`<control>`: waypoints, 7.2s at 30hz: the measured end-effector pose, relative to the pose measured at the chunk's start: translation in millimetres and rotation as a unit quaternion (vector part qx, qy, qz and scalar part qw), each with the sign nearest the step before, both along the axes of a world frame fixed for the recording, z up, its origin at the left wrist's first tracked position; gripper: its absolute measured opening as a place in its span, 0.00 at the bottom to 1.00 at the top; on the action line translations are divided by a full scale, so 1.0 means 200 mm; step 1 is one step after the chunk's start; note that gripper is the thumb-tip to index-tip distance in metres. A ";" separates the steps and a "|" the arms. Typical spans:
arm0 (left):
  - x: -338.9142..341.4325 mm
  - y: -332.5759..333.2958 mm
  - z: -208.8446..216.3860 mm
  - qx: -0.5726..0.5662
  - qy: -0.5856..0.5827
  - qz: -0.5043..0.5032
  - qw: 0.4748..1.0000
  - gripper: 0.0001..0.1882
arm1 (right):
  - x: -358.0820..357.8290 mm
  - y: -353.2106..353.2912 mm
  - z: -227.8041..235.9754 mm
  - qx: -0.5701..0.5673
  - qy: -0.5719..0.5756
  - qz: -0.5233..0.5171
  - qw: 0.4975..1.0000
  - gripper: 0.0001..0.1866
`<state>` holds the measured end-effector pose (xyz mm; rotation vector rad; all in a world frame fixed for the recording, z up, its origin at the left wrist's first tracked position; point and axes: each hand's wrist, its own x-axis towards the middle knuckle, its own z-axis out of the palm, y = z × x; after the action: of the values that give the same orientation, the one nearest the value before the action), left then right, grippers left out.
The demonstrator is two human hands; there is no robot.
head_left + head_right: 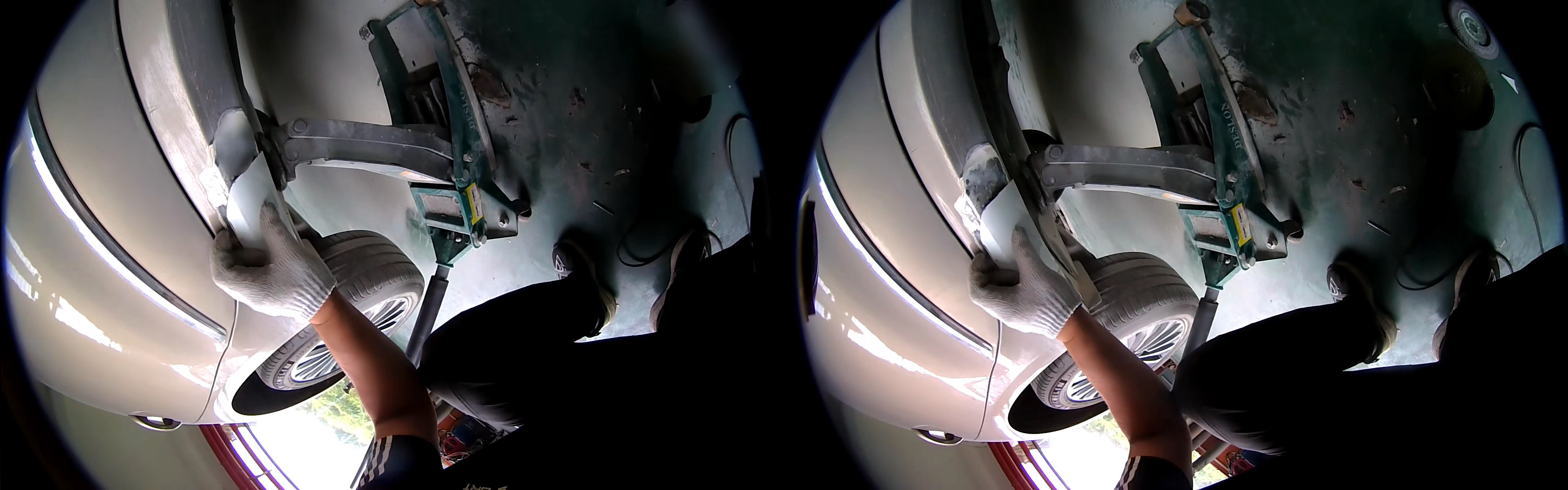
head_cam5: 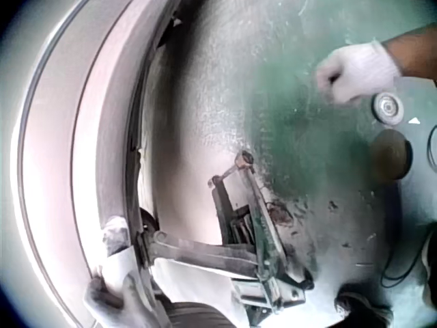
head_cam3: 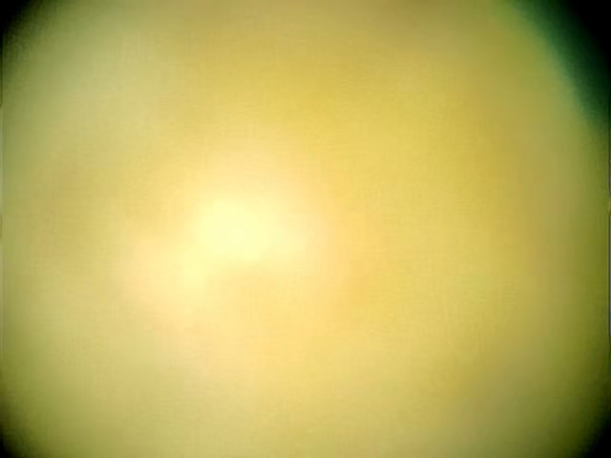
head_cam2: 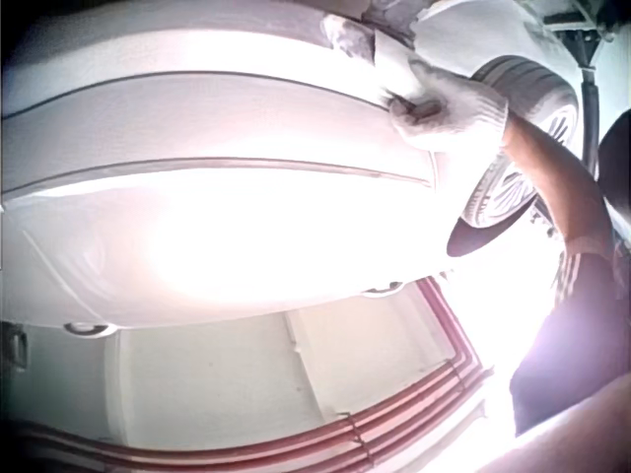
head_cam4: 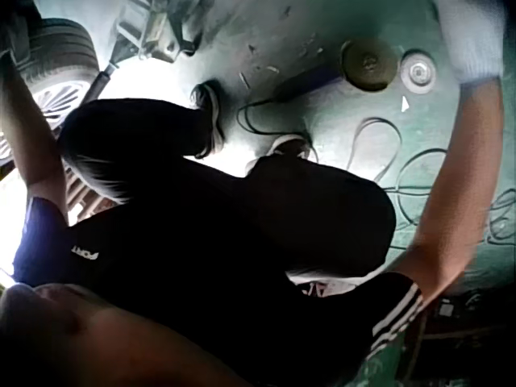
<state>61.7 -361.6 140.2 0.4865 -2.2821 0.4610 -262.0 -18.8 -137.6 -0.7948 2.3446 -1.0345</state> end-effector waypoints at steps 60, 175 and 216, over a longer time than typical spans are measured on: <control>-0.05 0.01 0.01 0.012 -0.016 0.072 0.997 0.34 | 1.36 -1.63 0.92 -0.652 -0.347 -0.196 0.645 0.06; 0.16 0.02 0.23 0.211 -0.091 -0.050 0.972 0.26 | 1.63 -1.44 1.12 -0.651 -0.462 -0.303 0.521 0.11; -0.11 0.06 -0.02 0.034 0.011 0.017 0.999 0.25 | 1.48 -1.53 1.02 -0.660 -0.363 -0.262 0.603 0.19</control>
<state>40.5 -348.8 136.8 0.5622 -2.2768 0.3937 33.7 -324.1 66.8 0.1002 0.7404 -2.7248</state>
